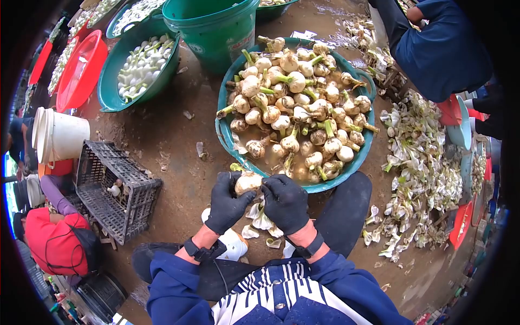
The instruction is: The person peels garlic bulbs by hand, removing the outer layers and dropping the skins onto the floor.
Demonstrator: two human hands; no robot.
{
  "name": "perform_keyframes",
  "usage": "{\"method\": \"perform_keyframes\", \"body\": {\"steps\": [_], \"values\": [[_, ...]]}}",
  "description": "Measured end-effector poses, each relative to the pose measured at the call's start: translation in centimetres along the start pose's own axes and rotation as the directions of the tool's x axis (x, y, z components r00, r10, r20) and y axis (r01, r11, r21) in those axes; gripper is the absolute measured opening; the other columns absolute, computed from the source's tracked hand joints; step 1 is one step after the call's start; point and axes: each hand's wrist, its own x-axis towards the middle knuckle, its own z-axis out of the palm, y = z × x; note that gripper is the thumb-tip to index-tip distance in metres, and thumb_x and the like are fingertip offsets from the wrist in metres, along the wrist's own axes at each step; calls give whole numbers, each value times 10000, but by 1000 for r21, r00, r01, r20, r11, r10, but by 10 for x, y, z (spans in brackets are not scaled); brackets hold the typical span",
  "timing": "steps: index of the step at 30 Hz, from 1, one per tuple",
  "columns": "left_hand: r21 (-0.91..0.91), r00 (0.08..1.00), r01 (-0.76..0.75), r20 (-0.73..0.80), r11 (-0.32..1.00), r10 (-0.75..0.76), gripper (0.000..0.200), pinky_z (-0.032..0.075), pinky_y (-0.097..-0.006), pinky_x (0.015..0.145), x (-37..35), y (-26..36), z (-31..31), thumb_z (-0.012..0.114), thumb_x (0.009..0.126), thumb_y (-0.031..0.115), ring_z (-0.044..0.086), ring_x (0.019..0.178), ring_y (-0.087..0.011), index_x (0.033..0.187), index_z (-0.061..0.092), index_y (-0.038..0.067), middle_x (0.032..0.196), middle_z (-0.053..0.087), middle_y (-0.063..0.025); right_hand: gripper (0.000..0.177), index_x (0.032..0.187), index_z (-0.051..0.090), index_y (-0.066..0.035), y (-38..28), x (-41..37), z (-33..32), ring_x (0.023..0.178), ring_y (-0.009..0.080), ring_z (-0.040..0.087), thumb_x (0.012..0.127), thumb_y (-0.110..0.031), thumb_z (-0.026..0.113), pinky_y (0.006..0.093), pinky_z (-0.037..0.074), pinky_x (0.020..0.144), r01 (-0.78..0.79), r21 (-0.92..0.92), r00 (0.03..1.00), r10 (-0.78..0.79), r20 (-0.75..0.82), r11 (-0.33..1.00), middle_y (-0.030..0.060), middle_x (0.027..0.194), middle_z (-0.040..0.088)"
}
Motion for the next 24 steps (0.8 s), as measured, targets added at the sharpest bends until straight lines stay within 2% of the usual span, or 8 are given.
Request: {"method": "perform_keyframes", "body": {"steps": [4, 7, 11, 13, 15, 18, 21, 24], "values": [[88, 1000, -27, 4, 996, 26, 423, 484, -311, 788, 1, -3, -2, 759, 647, 5, 583, 878, -209, 1012, 545, -2, 959, 515, -108, 73, 800, 583, -85, 0, 0, 2, 637, 280, 594, 744, -79, 630, 379, 465, 532, 34, -115, 999, -35, -5, 993, 89, 739, 577], [169, 991, -63, 127, 984, 42, 433, 474, -285, 841, 2, -6, -11, 722, 708, -35, 584, 956, -145, 1074, 496, 26, 1011, 592, -73, 63, 779, 571, -79, 3, 0, 4, 632, 292, 591, 750, -91, 626, 386, 462, 531, -15, -86, 1000, 14, -16, 996, 101, 730, 575], [-111, 965, 98, 253, 989, -67, 485, 458, -296, 873, 2, 6, -14, 763, 690, 14, 566, 978, -148, 1109, 517, 19, 1044, 580, -62, 65, 748, 560, -66, 21, -4, 5, 636, 328, 590, 758, -99, 615, 410, 463, 549, -145, -5, 989, 145, -36, 989, 127, 722, 580], [-283, 944, 169, 322, 944, -72, 470, 452, -304, 883, 3, 18, -14, 769, 689, 42, 552, 983, -150, 1100, 542, 9, 1055, 568, -65, 69, 740, 561, -60, 40, -11, 9, 642, 342, 590, 761, -102, 612, 421, 465, 562, -236, -46, 972, 236, -16, 971, 138, 726, 586], [-313, 920, 213, 382, 925, -83, 568, 430, -308, 920, 5, 18, -19, 791, 690, 112, 545, 1023, -152, 1175, 512, 13, 1102, 568, -59, 67, 732, 563, -63, 59, -20, 12, 668, 351, 594, 761, -104, 607, 420, 473, 590, -326, -123, 943, 331, 20, 937, 137, 744, 596], [-360, 894, 272, 438, 893, -96, 596, 418, -314, 946, 7, 23, -25, 770, 733, 148, 536, 1061, -160, 1237, 483, 14, 1143, 565, -66, 58, 765, 582, -64, 73, -27, 6, 712, 343, 603, 757, -115, 608, 409, 479, 607, -315, -262, 930, 352, 109, 912, 137, 782, 607], [-480, 892, 338, 438, 810, -112, 587, 413, -324, 961, 7, 20, -25, 742, 768, 166, 525, 1095, -175, 1262, 465, 11, 1183, 551, -80, 189, 886, 636, -46, 68, -22, -9, 765, 304, 634, 716, 5, 569, 366, 498, 667, -257, 3, 961, 256, 109, 966, 133, 855, 636], [-579, 879, 423, 447, 697, -163, 596, 405, -337, 980, 6, 22, -22, 728, 778, 173, 510, 1129, -193, 1279, 450, 10, 1227, 527, -93, 289, 953, 653, -18, 43, -5, -30, 829, 264, 648, 701, 70, 543, 331, 500, 746, -210, 264, 974, 180, 135, 941, 129, 912, 653]]}}
